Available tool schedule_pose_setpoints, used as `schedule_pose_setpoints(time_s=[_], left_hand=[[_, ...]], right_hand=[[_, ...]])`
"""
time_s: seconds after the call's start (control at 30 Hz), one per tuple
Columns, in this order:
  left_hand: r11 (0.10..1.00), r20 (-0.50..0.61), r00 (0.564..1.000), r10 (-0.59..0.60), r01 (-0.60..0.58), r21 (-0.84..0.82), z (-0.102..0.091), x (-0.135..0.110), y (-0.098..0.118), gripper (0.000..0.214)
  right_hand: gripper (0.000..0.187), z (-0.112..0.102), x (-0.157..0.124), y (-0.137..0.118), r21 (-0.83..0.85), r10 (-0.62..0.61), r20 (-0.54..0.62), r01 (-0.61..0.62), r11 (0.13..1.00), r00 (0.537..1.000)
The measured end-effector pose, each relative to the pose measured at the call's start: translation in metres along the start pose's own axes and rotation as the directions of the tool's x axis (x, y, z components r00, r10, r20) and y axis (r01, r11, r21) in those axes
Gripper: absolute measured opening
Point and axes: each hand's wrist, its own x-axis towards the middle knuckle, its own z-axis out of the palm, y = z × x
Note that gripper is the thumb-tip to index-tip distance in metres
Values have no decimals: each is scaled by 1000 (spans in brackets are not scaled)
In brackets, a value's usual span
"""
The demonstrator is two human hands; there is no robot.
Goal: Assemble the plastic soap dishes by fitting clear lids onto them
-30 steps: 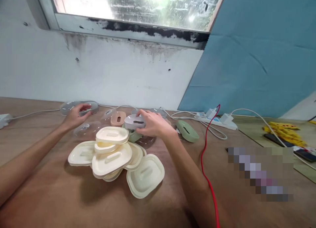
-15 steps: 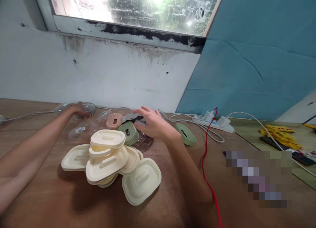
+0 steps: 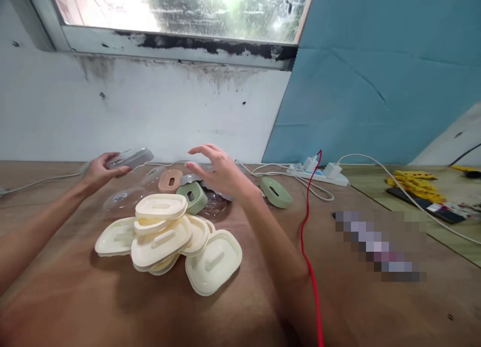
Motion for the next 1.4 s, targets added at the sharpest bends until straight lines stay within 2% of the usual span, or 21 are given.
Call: schedule_pose_setpoints(time_s=[0.07, 0.13, 0.17, 0.27, 0.43, 0.57, 0.67, 0.73, 0.8, 0.9, 0.97, 1.13, 1.2, 1.27, 1.3, 1.33, 1.4], left_hand=[[999, 69, 998, 11, -8, -36, 12, -14, 32, 82], [995, 159, 985, 70, -56, -87, 25, -29, 62, 88], [983, 206, 972, 115, -82, -163, 31, -36, 73, 90], [944, 235, 960, 152, -70, -323, 44, -50, 92, 93], [901, 272, 952, 141, -10, -434, 53, -54, 91, 102], [923, 361, 925, 116, 34, -384, 47, -53, 87, 109], [931, 381, 923, 52, 93, -352, 38, -52, 85, 107], [916, 369, 929, 41, 112, -385, 34, -50, 85, 104], [905, 334, 941, 57, 93, -415, 33, -48, 86, 102], [895, 281, 957, 76, 59, -443, 36, -47, 88, 101], [886, 275, 959, 76, 62, -460, 39, -47, 90, 101], [886, 314, 945, 96, 63, -460, 49, -47, 87, 96], [904, 293, 947, 132, 6, -428, 52, -44, 78, 94], [956, 196, 973, 125, -65, -287, 50, -38, 62, 86], [982, 115, 989, 95, -73, -176, 47, -34, 51, 78], [998, -23, 998, 50, -51, -28, 41, -30, 38, 71], [995, -221, 975, -17, 38, 91, 24, -20, 9, 71]], right_hand=[[51, 14, 1, -8, 59, -37, 22, 35, 998, 999], [71, 23, 1, -12, 138, -65, 105, 50, 989, 992], [74, 26, 1, -13, 194, -77, 158, 45, 980, 984], [61, 29, -2, -14, 333, -107, 264, 13, 943, 959], [63, 33, -4, -21, 335, -100, 317, -12, 942, 943], [51, 38, -2, -9, 375, -16, 304, -105, 921, 952], [53, 40, -3, 12, 177, 158, 193, -193, 965, 968], [51, 41, -4, 20, 6, 202, 129, -204, 979, 971], [42, 42, -4, 18, 7, 143, 132, -145, 989, 981], [36, 44, -4, 1, 205, -23, 197, -19, 979, 980], [40, 46, -3, -11, 259, -88, 248, 22, 966, 965], [32, 51, -3, -13, 158, -40, 339, -15, 987, 940], [31, 50, -3, -8, 92, -11, 325, -20, 996, 946], [31, 44, -3, -3, -11, 31, 275, -29, 1000, 961], [32, 39, -3, -1, -82, 70, 241, -51, 995, 968], [33, 34, -2, 1, -155, 118, 209, -86, 984, 971], [37, 25, -1, 7, -273, 226, 158, -178, 945, 961]])
